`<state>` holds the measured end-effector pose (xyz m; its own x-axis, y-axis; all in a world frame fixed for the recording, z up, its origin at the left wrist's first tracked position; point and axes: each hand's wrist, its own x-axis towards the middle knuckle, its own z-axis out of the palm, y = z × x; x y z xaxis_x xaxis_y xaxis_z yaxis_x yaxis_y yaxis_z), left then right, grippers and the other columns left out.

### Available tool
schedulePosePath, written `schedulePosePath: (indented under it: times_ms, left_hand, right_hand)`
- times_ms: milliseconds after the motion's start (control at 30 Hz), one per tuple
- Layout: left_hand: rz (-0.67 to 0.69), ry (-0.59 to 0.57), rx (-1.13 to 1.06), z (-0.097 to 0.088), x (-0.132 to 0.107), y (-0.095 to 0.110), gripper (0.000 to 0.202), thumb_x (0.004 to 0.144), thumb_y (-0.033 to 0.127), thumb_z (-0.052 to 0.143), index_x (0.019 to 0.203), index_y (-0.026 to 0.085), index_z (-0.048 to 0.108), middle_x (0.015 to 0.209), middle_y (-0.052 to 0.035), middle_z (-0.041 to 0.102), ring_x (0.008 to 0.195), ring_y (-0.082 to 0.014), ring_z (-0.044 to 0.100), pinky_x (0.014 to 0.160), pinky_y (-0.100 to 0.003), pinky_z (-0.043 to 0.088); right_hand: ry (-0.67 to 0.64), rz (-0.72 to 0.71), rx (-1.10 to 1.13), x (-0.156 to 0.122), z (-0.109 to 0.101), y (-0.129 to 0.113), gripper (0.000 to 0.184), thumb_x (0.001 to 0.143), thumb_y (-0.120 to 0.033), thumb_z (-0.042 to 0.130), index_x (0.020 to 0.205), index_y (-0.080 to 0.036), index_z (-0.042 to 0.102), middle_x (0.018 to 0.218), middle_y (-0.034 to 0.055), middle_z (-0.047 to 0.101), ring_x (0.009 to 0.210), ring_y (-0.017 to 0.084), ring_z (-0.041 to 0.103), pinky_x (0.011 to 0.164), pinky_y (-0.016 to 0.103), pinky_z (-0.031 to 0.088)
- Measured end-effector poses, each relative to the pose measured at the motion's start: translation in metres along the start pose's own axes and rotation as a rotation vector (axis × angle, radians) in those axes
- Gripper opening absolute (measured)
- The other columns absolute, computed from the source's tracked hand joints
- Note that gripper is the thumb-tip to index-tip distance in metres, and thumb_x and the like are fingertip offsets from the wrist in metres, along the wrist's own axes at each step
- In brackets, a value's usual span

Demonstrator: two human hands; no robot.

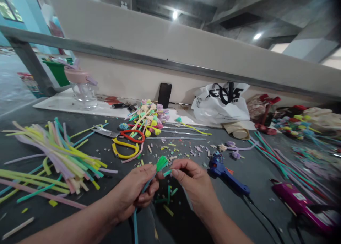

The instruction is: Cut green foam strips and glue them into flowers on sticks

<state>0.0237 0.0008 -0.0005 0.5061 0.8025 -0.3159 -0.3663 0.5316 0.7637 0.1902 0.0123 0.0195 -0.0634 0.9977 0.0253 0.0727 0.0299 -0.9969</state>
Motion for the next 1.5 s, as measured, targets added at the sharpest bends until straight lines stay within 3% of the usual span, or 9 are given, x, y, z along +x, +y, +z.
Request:
schedulePosePath:
  times_ms: [167,567,733,1067,1367,1500]
  left_hand:
    - [0.005,-0.021,0.006,-0.001,0.0,-0.002,0.026,0.084,0.042,0.042,0.081,0.017,0.05,0.049,0.007,0.041,0.031,-0.0005,0.018,0.032,-0.016,0.009]
    - [-0.011,-0.009,0.075,0.003,-0.003,0.001,0.029,0.083,0.043,0.045,0.08,0.016,0.055,0.047,0.0073,0.04,0.03,-0.0002,0.017,0.032,-0.016,0.008]
    - [-0.012,-0.019,0.1,0.002,-0.003,-0.001,0.03,0.082,0.045,0.045,0.081,0.017,0.055,0.048,0.0076,0.04,0.031,-0.0004,0.017,0.032,-0.016,0.008]
    - [-0.025,-0.034,0.132,0.003,-0.005,0.003,0.028,0.081,0.044,0.045,0.077,0.017,0.054,0.046,0.0079,0.039,0.031,-0.0011,0.015,0.032,-0.016,0.008]
    - [-0.054,0.104,0.217,0.008,-0.005,0.001,0.029,0.078,0.044,0.044,0.071,0.017,0.053,0.044,0.0065,0.041,0.03,-0.0022,0.019,0.031,-0.016,0.01]
    - [-0.017,0.235,0.386,0.007,-0.001,-0.007,0.026,0.075,0.045,0.048,0.072,0.019,0.049,0.042,0.0083,0.041,0.026,-0.0043,0.025,0.028,-0.016,0.015]
  right_hand:
    - [0.013,-0.236,-0.245,-0.001,0.001,0.0,0.005,0.067,-0.021,0.064,0.062,-0.02,0.065,0.076,0.0026,0.055,0.08,0.018,0.052,0.072,0.029,0.039]
    - [0.069,-0.382,-0.474,0.001,0.004,0.001,0.006,0.068,-0.016,0.062,0.064,-0.021,0.064,0.082,0.0028,0.055,0.082,0.019,0.054,0.075,0.032,0.039]
    - [0.067,-0.369,-0.456,0.0,0.005,0.002,0.009,0.069,-0.014,0.06,0.063,-0.021,0.058,0.098,0.0046,0.06,0.092,0.02,0.056,0.082,0.035,0.038]
    - [0.05,-0.294,-0.355,0.001,0.007,0.011,0.005,0.069,-0.017,0.057,0.065,-0.02,0.055,0.087,0.004,0.062,0.081,0.018,0.058,0.073,0.031,0.043]
    - [0.027,-0.347,-0.405,-0.001,0.007,0.009,0.008,0.07,-0.013,0.057,0.066,-0.02,0.055,0.083,0.003,0.062,0.079,0.017,0.057,0.072,0.029,0.042]
    - [0.037,-0.361,-0.417,0.0,0.006,0.008,0.009,0.07,-0.012,0.056,0.066,-0.02,0.054,0.081,0.0023,0.062,0.078,0.016,0.058,0.071,0.028,0.042]
